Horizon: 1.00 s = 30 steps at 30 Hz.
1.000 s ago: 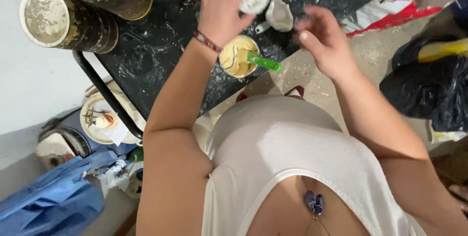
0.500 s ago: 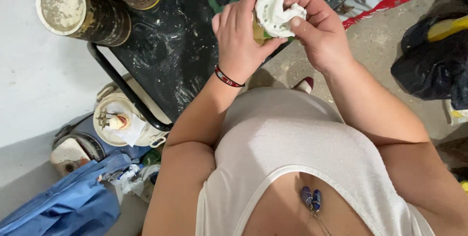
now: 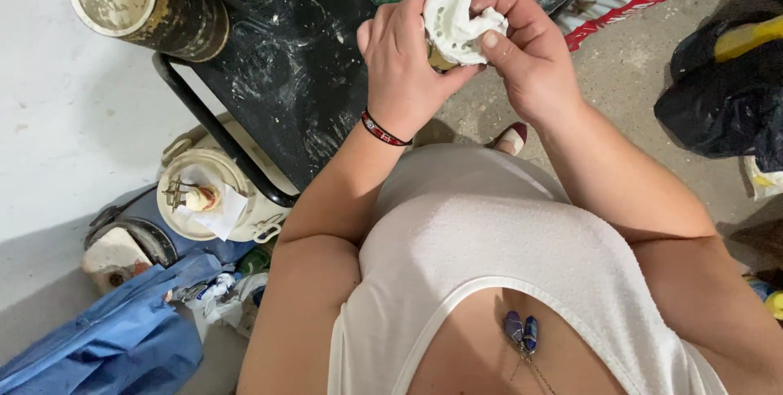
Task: Filling dental impression molds with yellow plaster material using a spatula
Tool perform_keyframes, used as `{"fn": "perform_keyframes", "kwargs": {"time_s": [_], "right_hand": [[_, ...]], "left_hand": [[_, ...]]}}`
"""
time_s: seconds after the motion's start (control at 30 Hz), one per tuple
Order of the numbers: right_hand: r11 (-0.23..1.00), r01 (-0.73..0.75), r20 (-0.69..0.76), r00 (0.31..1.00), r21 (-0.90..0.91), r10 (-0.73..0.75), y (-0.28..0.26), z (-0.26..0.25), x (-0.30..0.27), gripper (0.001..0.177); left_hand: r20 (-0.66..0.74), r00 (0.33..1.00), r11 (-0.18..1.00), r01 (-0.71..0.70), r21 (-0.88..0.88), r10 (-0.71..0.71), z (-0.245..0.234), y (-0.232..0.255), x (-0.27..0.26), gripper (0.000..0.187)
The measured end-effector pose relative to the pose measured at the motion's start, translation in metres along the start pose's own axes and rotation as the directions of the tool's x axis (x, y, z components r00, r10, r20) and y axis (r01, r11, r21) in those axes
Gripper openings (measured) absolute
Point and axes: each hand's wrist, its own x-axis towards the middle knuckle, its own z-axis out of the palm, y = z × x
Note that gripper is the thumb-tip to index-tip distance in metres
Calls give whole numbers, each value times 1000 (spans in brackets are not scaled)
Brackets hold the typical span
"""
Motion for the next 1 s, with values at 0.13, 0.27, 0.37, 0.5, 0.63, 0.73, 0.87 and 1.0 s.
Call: {"fn": "perform_keyframes", "kwargs": {"time_s": [0.13,0.27,0.37,0.5,0.63,0.73,0.87,1.0], "right_hand": [[999,21,94,995,-31,-18,-1,-1,0,45],[985,52,236,972,-168,-11,3,-51,5,66],[626,172,-16,959,-760,-283,28,-120,-2,37],[841,-38,80,992,-540,96,39,-123,-15,57],[968,31,87,996,-249,-9,113,-97,-18,57],[816,129,14,989,-564,-147,102,-79,-1,25],[559,421,283,904,-714,-320,56,-83,21,38],[382,530,497,847,-757,-191,35,-96,27,29]], "left_hand": [[-32,999,999,-3,-36,1,-1,-4,-4,104],[-41,999,994,8,-110,-13,2,-25,-5,111],[-147,987,961,21,-275,-64,0,-55,-10,111],[-58,978,785,125,-607,-200,-4,-84,-23,106],[26,968,636,185,-749,-252,17,-96,-39,94],[146,949,469,268,-841,-281,35,-95,-49,93],[204,934,439,321,-839,-294,47,-81,-51,88],[510,764,117,592,-797,-395,56,-67,-54,86]]}}
